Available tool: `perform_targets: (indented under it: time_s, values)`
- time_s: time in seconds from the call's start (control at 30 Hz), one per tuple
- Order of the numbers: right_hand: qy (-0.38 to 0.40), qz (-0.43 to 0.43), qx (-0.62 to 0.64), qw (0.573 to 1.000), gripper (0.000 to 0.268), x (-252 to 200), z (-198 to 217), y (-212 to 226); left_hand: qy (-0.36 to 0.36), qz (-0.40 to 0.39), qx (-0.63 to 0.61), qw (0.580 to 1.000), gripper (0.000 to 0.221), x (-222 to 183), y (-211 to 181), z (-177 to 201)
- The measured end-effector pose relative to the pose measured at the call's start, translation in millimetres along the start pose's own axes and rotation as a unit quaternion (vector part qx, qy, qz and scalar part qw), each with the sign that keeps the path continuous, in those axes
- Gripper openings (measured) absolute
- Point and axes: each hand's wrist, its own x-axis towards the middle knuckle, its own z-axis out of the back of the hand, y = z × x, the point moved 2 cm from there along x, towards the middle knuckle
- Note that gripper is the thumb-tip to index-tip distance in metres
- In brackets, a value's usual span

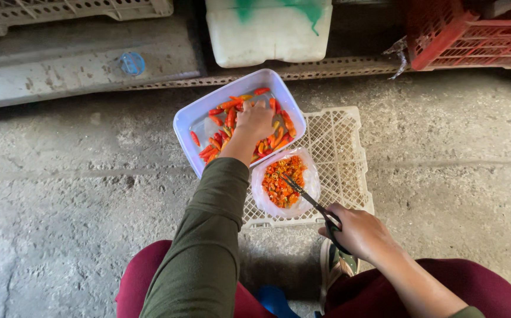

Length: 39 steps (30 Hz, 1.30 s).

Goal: The person sits on the floor and uses scissors to cut small red and orange chili peppers into pieces, placing the cut pieces into a small white container. The person repeatedly picks peppers from a larger container and cuts them one by one.

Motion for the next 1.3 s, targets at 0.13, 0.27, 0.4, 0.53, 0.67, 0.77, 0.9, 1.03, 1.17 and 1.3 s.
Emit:
perform_targets:
  time_s: [0.13,0.27,0.4,0.53,0.67,0.77,0.9,1.03,1.17,1.3]
  values:
    - [-0.005,-0.003,0.001,1.000,0.051,-5.4,0.3,3.5,0.041,0.000,0.046,0.998,0.037,-15.5,13.3,-0.1]
    - [0.033,-0.022,-0.013,0.999,0.051,-9.5,-2.0,7.1,0.062,0.027,0.049,0.997,0.041,-27.4,28.8,-2.5]
    - [-0.015,0.015,-0.023,1.000,0.050,-15.5,-2.4,8.4,0.061,0.028,0.050,0.996,0.034,-38.7,53.5,-10.5]
    - [-0.014,0.007,-0.031,0.999,0.051,-19.5,-5.5,7.3,0.024,0.024,0.088,0.996,0.030,-46.6,75.9,-18.2]
    - [-0.038,0.022,-0.023,0.999,0.050,-23.6,-9.0,3.5,-0.006,0.027,0.096,0.995,0.026,-52.4,94.2,-21.1]
    - [-0.056,0.037,-0.014,0.998,0.047,-25.8,-10.9,1.7,-0.024,0.056,0.030,0.998,0.028,-58.8,102.9,-18.4]
    - [-0.070,0.044,-0.005,0.997,0.047,-37.3,-11.2,0.2,-0.133,-0.009,-0.024,0.991,0.040,-75.0,99.7,-5.5]
    - [-0.084,0.061,0.006,0.995,0.049,-44.1,-8.2,1.6,-0.141,0.053,-0.041,0.988,0.028,-94.1,89.9,10.0]
    - [-0.120,0.095,0.006,0.988,0.040,-51.1,-8.5,2.5,-0.150,0.089,-0.062,0.983,0.038,-110.7,71.2,22.1]
    - [-0.065,0.065,0.014,0.996,0.047,-59.2,-9.0,7.9,-0.210,0.084,-0.062,0.972,0.031,-127.5,62.0,31.5]
